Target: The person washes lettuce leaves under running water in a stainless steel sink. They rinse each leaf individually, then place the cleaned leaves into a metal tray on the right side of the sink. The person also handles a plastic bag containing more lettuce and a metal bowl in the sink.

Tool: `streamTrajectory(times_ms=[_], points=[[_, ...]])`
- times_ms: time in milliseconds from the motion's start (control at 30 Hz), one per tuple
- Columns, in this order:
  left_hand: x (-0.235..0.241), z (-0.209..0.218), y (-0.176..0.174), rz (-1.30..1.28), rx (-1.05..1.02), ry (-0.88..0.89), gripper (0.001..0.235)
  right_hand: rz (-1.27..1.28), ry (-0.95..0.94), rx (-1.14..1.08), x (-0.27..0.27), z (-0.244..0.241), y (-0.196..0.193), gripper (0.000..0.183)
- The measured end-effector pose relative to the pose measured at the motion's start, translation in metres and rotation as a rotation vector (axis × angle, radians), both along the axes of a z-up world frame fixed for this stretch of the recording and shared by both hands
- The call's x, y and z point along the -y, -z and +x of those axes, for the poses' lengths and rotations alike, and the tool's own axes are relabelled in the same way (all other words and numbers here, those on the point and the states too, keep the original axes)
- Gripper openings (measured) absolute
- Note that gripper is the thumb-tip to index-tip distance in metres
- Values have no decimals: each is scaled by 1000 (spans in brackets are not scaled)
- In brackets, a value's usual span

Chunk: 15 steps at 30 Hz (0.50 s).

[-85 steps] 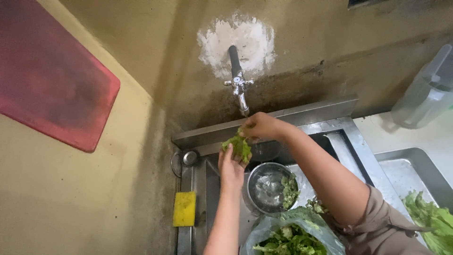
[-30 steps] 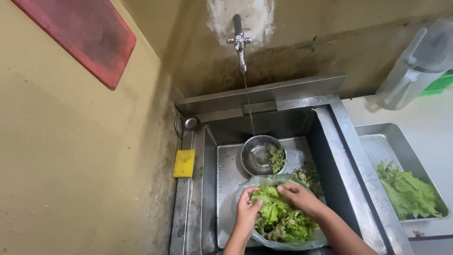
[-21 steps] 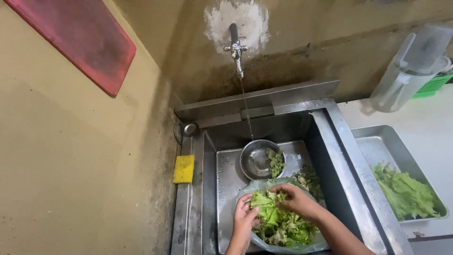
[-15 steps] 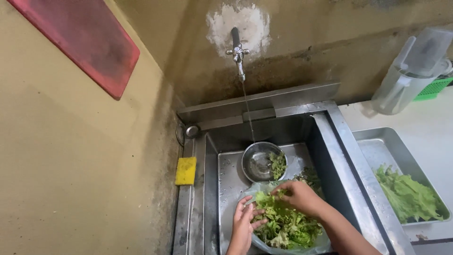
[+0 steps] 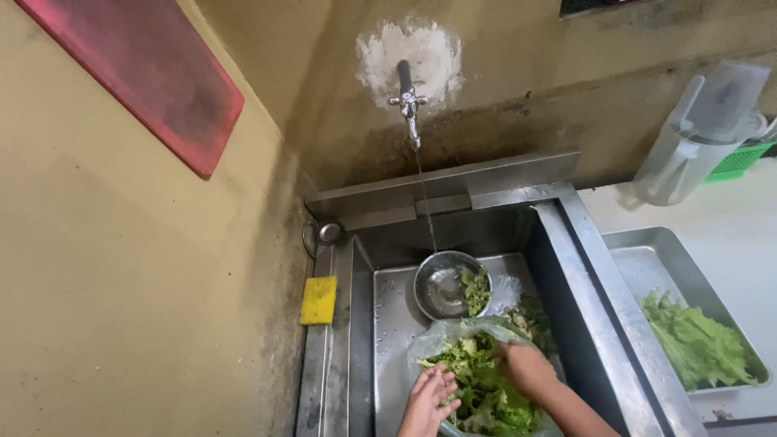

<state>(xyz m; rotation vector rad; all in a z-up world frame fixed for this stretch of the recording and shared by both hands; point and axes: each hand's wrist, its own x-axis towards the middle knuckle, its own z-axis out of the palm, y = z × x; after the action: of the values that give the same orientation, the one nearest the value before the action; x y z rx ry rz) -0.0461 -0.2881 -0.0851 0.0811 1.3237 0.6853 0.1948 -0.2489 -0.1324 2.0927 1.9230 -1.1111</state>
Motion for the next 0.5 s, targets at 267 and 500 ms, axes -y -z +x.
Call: streamTrajectory(times_ms=[267,500], points=[[14,18,-44,154,289,-164,37,-3,13,-530,7,-32,-154,51],[7,14,-49,164,-71,-8,34,-341,-59,-659,15,-33,-140,75]])
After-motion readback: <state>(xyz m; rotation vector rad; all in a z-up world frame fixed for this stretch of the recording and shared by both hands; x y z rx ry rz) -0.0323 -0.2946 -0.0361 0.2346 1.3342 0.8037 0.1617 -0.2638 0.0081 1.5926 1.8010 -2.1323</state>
